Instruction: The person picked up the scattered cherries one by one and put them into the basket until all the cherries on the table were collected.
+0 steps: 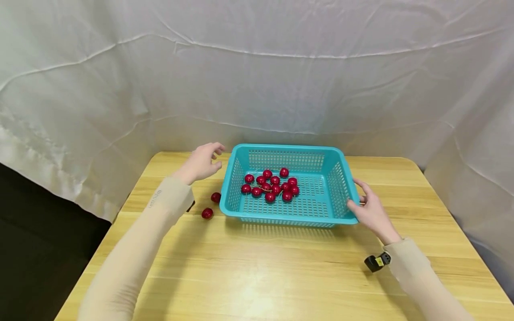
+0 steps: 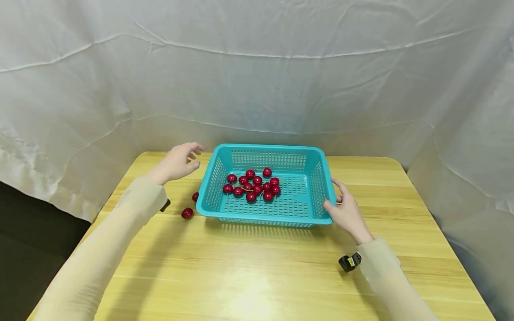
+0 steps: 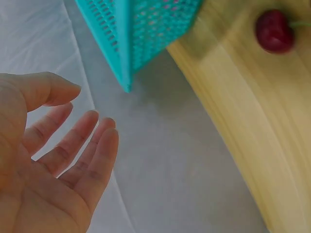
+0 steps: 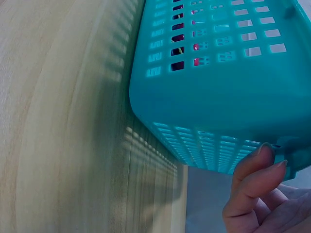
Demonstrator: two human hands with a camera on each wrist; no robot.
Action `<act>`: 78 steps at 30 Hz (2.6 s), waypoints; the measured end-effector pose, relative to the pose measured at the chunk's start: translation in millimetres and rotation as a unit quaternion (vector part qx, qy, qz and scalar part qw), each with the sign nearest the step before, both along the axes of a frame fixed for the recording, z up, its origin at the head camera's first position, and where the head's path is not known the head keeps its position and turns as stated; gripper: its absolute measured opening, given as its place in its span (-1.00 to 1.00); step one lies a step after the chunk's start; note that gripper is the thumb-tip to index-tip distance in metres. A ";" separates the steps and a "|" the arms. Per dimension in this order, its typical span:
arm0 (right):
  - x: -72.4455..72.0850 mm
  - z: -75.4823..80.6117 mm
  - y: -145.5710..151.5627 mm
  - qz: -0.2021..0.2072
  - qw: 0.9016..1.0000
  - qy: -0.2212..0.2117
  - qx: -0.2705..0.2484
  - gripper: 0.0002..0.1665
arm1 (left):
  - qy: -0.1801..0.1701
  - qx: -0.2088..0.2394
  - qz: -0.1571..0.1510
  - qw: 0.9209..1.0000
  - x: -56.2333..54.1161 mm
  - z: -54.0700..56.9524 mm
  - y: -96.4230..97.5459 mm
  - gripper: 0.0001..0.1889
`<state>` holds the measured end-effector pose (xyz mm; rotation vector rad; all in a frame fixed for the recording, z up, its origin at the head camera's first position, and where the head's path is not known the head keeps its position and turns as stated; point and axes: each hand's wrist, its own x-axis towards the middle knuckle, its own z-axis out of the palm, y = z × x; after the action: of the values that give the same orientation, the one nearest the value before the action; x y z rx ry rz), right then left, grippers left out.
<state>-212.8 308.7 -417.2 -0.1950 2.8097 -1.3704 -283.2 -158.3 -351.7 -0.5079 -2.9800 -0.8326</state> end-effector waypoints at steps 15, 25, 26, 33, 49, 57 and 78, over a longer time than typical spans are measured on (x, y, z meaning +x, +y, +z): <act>-1.5 -1.4 -0.1 0.000 1.000 -0.003 -0.003 -0.13 | 0.015 -0.052 -0.012 0.998 30.7 -31.2 -38.2 -0.53; -1.5 -1.7 -0.4 0.003 1.000 -0.006 -0.007 -0.13 | -0.010 -0.082 -0.028 0.996 54.9 -65.6 -43.9 -0.57; -1.3 -1.7 -0.1 0.003 1.000 -0.007 -0.009 -0.13 | -0.011 -0.085 -0.032 0.996 56.7 -69.2 -43.3 -0.57; -0.7 -1.9 0.2 0.001 1.000 -0.004 -0.011 -0.13 | -0.019 -0.095 -0.045 0.994 66.8 -88.8 -40.7 -0.57; 0.5 -0.4 0.5 0.002 1.000 0.000 -0.008 -0.13 | -0.016 -0.101 -0.045 0.994 75.8 -101.5 -33.8 -0.67; -1.4 -2.3 0.2 0.004 1.000 -0.002 -0.010 -0.13 | -0.020 -0.110 -0.049 0.992 76.3 -104.0 -30.3 -0.69; -1.4 -1.8 0.1 0.005 1.000 0.001 -0.009 -0.13 | -0.008 -0.136 -0.065 0.989 74.8 -107.3 -23.0 -0.80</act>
<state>-214.2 308.7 -419.0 -0.2099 2.7959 -1.3939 -208.4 -181.3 -459.0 -0.7119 -3.1200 -0.4356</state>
